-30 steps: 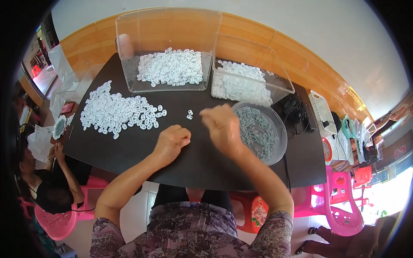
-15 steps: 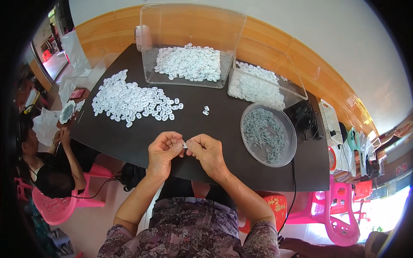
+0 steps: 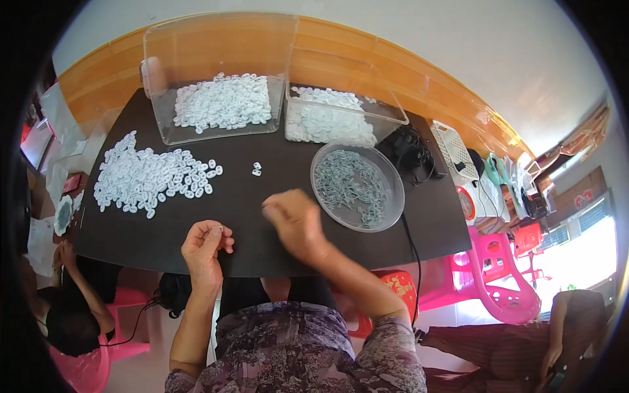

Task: Assembling small plastic components by hand in a workshop.

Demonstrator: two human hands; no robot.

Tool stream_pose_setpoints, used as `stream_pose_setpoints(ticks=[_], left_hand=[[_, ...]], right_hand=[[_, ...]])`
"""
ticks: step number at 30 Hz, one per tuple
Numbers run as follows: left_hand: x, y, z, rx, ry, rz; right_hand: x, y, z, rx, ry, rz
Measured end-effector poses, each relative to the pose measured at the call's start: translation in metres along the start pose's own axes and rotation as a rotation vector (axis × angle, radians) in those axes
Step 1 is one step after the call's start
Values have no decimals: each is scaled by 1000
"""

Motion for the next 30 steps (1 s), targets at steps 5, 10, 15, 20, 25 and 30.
stream_pose_setpoints(ticks=[5, 10, 15, 20, 25, 30], left_hand=[[-7, -4, 1, -49, -42, -48], [-7, -5, 4, -55, -71, -100], [-7, -6, 6, -83, -99, -120], [-8, -5, 6, -82, -97, -118], [-5, -5, 7, -106, -56, -117], [-2, -6, 8, -108, 21, -84]], right_hand=[[70, 83, -38, 6, 227, 476], [105, 93, -27, -226, 69, 627], [106, 87, -29, -273, 131, 615], [103, 91, -30, -222, 124, 539], [77, 93, -34, -70, 7, 390], [12, 64, -30, -115, 26, 185]])
Point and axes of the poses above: each hand's wrist, its own z-axis away from the middle knuckle, its own y-axis out of the back of the hand, x = y × z, the point moved 3 cm from there along -z, towards the middle knuckle, and after that the axes turned 12 degrees about x, right-handed, at the moved point
